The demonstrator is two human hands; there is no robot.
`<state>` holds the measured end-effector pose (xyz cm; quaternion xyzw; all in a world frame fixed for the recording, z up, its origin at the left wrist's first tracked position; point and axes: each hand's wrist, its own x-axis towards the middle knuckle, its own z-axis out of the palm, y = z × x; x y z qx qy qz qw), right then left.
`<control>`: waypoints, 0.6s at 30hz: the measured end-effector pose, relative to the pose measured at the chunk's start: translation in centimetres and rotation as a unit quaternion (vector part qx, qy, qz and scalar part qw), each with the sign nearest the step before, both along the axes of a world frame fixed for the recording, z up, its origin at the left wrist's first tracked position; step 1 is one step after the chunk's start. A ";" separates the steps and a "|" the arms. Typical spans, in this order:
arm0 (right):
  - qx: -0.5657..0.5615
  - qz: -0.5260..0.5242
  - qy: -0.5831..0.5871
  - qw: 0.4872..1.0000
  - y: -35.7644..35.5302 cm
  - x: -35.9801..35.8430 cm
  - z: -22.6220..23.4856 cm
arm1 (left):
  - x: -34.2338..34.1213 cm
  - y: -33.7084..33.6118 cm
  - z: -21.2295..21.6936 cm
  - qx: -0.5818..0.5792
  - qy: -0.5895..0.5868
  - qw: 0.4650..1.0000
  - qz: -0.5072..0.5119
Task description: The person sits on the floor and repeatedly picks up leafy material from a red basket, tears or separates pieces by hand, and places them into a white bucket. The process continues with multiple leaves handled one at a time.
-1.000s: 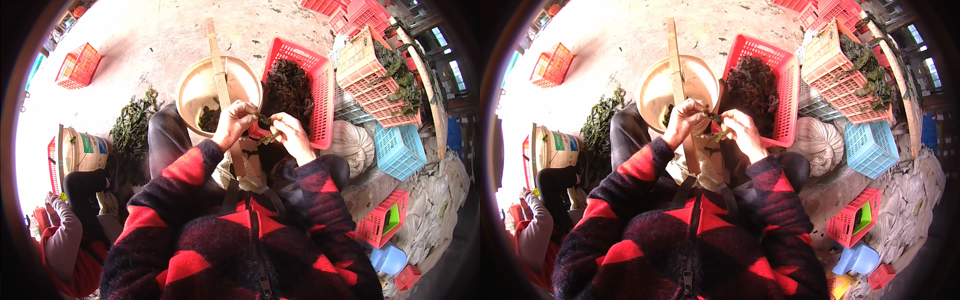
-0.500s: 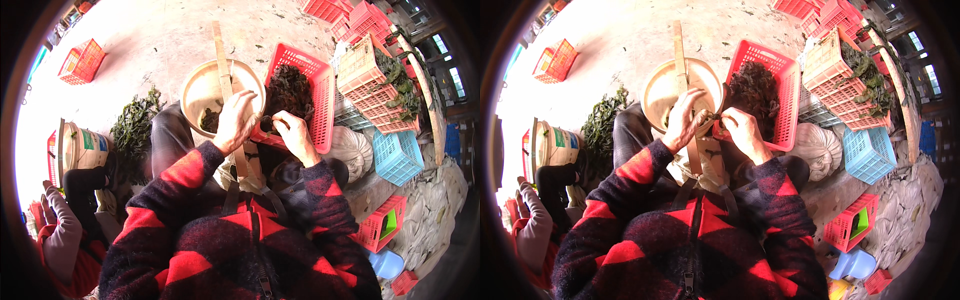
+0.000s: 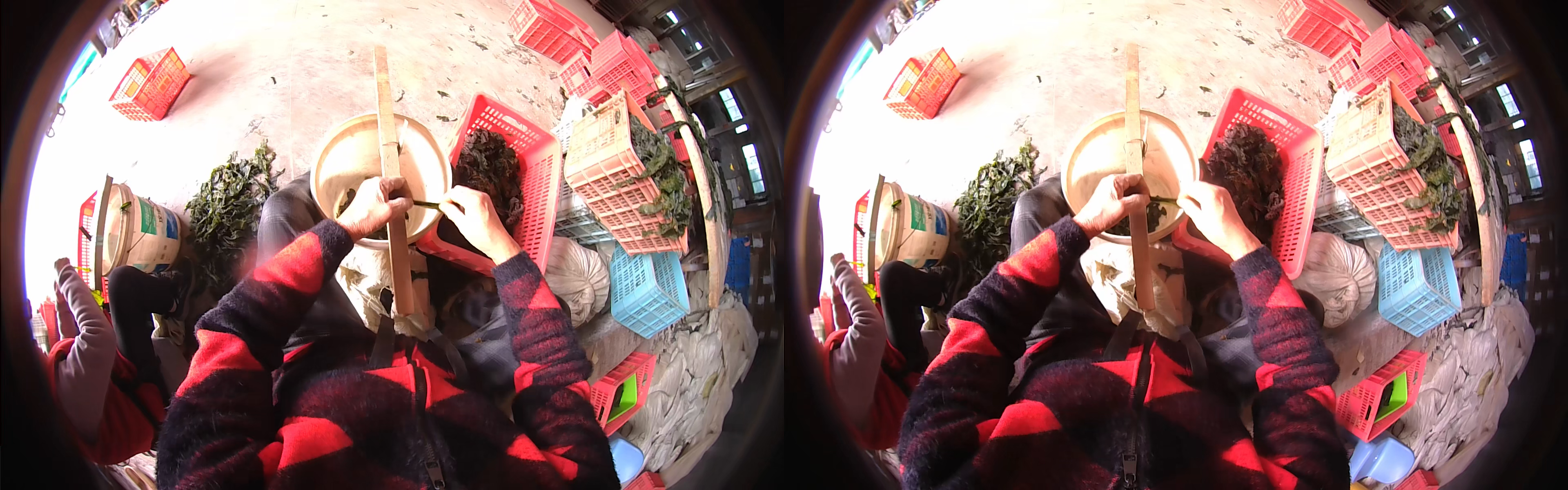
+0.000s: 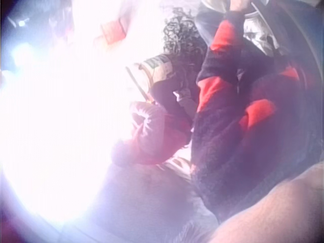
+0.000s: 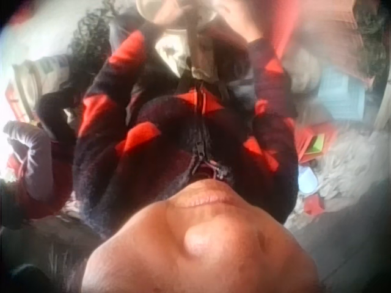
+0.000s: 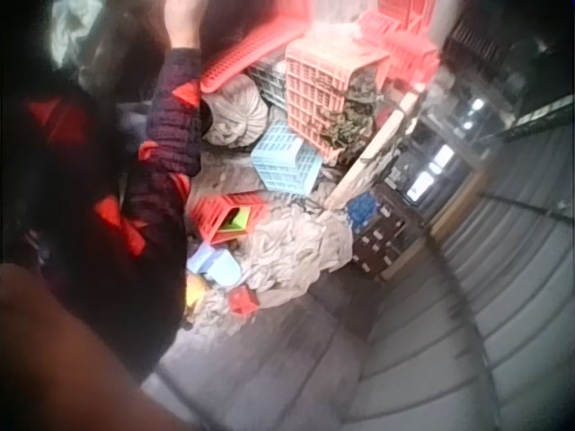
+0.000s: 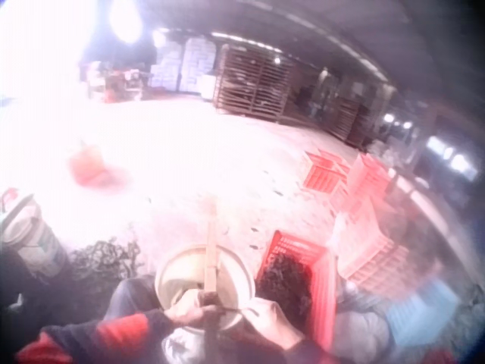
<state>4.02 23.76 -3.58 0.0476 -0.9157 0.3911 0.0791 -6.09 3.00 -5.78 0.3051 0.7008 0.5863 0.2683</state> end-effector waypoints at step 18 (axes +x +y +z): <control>-0.089 -0.062 -0.025 0.994 3.7 -4.7 -5.0 | -11.6 -1.3 -12.2 -0.067 0.166 0.965 0.194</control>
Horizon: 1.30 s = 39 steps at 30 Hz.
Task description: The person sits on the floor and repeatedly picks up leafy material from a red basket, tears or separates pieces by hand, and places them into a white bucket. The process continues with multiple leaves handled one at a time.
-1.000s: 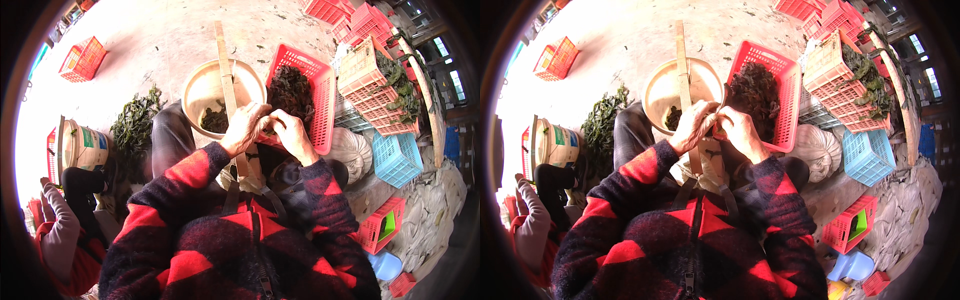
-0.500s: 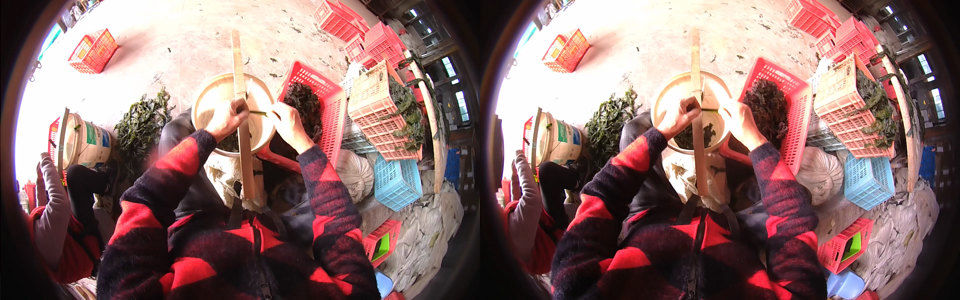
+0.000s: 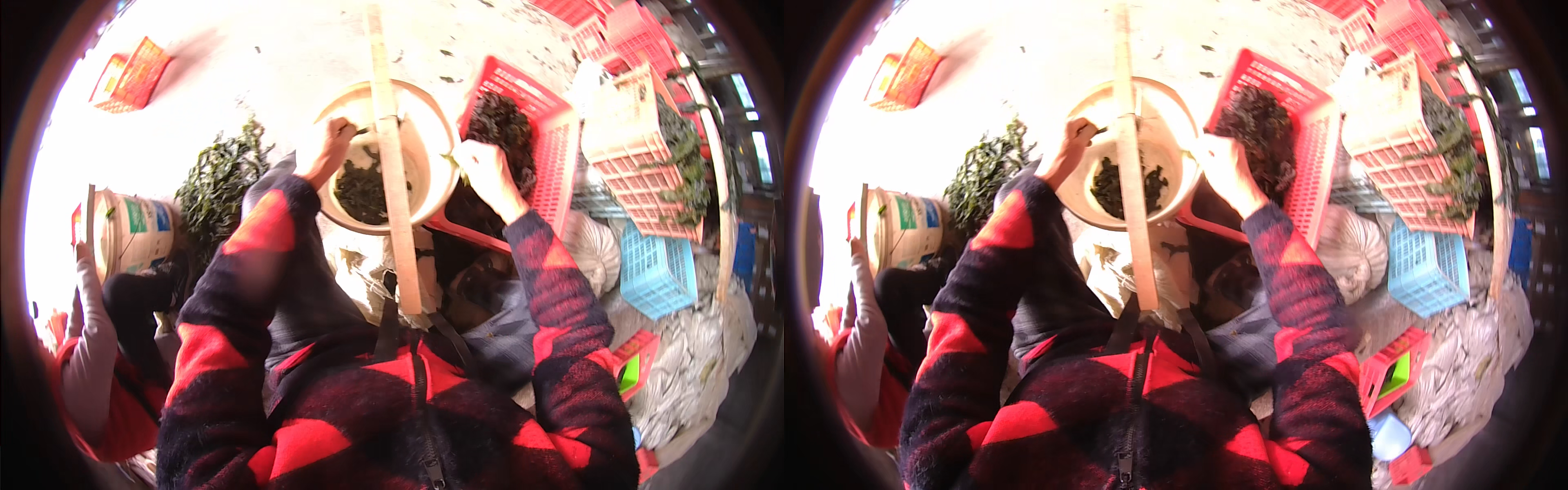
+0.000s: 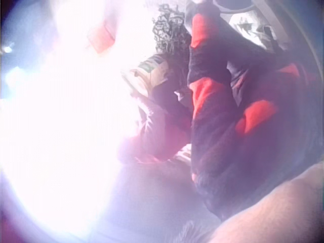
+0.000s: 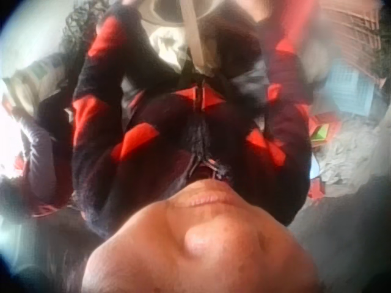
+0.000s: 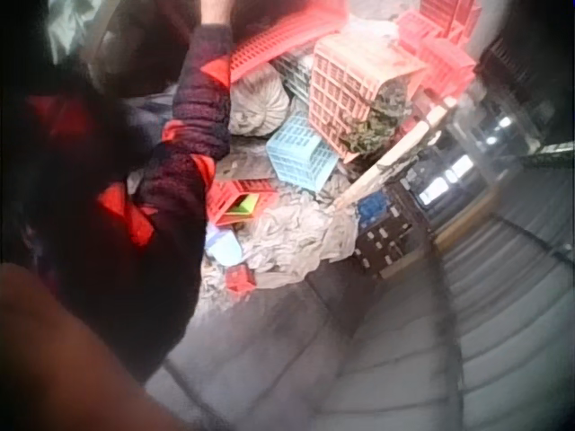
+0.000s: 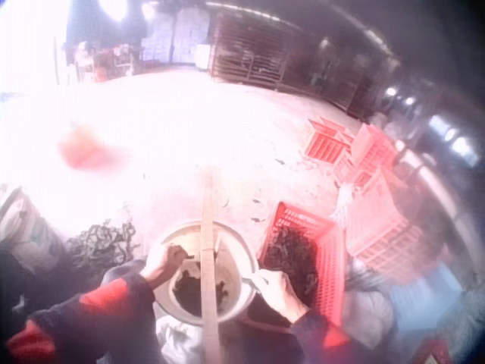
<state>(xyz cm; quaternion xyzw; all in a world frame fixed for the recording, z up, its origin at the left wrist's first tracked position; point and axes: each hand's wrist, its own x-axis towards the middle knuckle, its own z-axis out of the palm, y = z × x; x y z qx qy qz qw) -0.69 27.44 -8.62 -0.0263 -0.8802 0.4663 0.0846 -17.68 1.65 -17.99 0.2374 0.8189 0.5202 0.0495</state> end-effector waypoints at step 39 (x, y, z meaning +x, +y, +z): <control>-0.470 -0.048 -0.120 0.873 11.6 7.1 5.6 | 10.8 0.6 9.2 0.144 -0.053 0.988 -0.009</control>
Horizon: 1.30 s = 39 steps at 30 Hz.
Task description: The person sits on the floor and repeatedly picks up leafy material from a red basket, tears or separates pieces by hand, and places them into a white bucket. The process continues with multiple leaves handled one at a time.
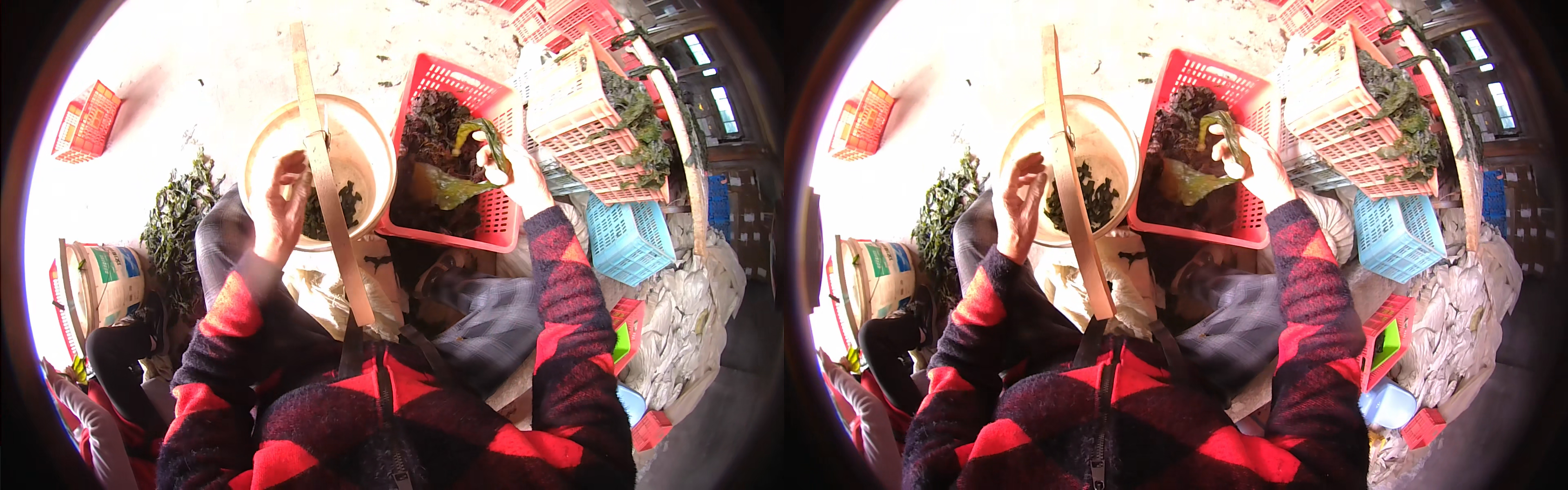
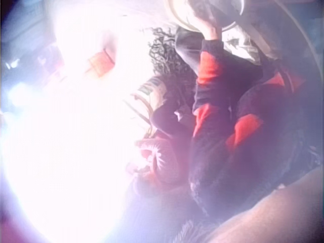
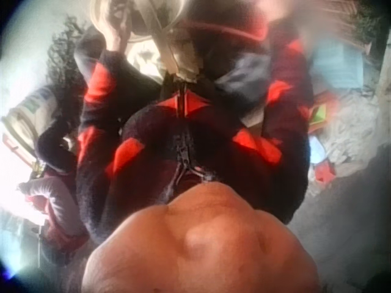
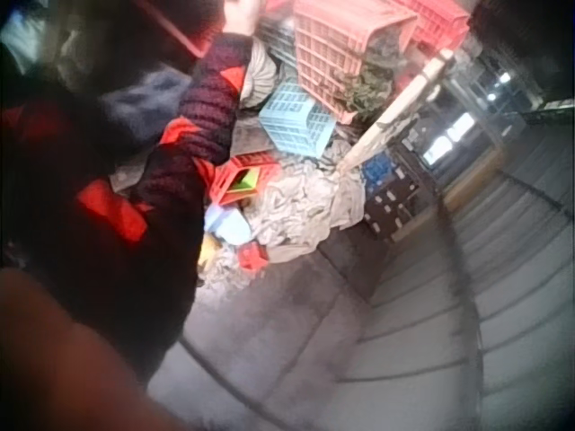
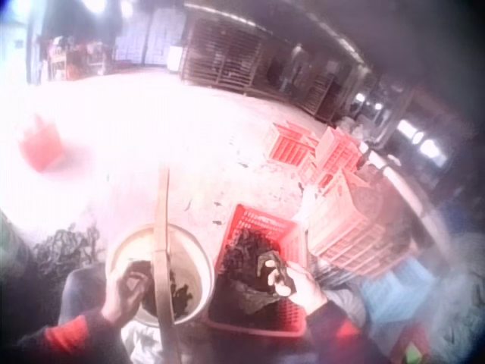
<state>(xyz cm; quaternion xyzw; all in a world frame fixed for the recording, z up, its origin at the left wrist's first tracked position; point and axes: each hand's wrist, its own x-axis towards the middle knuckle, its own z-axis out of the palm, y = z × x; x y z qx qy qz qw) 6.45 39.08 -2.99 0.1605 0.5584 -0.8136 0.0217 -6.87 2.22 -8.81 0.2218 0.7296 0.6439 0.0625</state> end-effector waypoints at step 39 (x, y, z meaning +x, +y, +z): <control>0.687 0.082 -0.103 0.714 -2.8 8.0 -4.6 | 10.4 6.9 -0.6 0.162 -0.550 0.763 -0.298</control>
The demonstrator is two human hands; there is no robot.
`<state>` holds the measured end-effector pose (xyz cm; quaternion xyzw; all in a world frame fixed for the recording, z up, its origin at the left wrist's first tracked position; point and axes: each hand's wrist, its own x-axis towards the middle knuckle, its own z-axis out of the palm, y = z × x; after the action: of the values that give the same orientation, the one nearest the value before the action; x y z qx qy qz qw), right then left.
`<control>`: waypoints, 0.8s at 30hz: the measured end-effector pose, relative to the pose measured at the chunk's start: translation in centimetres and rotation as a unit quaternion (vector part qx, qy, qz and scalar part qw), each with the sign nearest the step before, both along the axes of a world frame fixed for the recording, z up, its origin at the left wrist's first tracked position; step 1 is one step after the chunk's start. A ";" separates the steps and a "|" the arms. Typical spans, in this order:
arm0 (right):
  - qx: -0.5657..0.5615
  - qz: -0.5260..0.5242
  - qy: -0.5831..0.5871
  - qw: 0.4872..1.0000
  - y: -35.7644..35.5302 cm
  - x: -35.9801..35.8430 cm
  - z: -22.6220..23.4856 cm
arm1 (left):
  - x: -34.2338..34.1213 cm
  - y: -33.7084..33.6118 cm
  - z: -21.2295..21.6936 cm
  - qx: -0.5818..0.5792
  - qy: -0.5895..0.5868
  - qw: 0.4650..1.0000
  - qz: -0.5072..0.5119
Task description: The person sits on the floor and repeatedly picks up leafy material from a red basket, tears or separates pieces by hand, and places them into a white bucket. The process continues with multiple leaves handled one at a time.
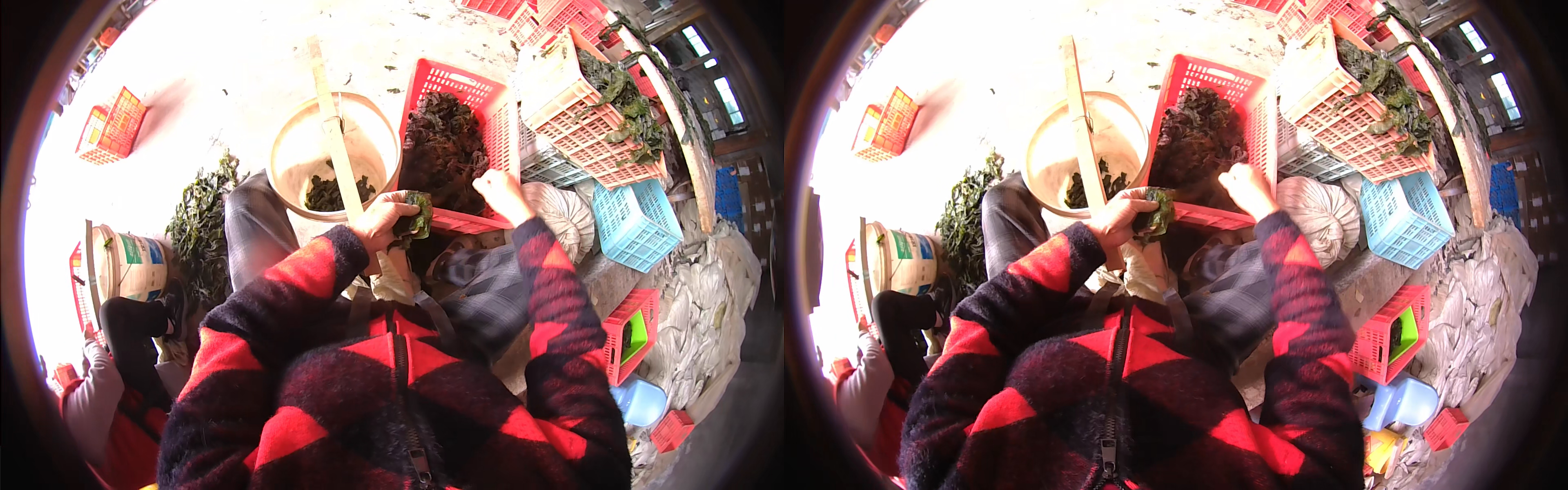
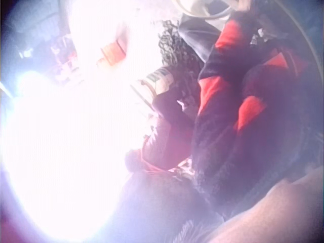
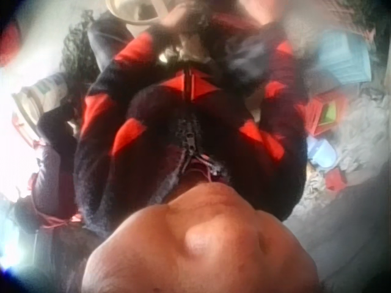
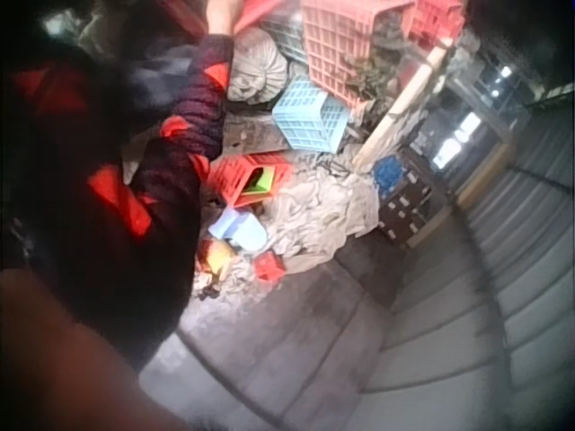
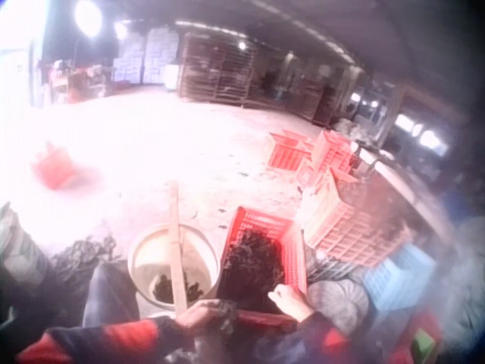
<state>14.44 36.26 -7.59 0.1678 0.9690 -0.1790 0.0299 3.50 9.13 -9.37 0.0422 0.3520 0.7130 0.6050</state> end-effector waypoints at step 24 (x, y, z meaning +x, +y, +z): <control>-0.211 -0.085 0.273 0.935 -15.0 5.0 4.8 | 1.1 -2.8 2.8 -0.073 0.529 0.841 0.084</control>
<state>19.43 21.28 -2.76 0.1844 0.8619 -0.4199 -0.2166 4.59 6.33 -6.61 0.3387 0.6721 0.6022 0.2663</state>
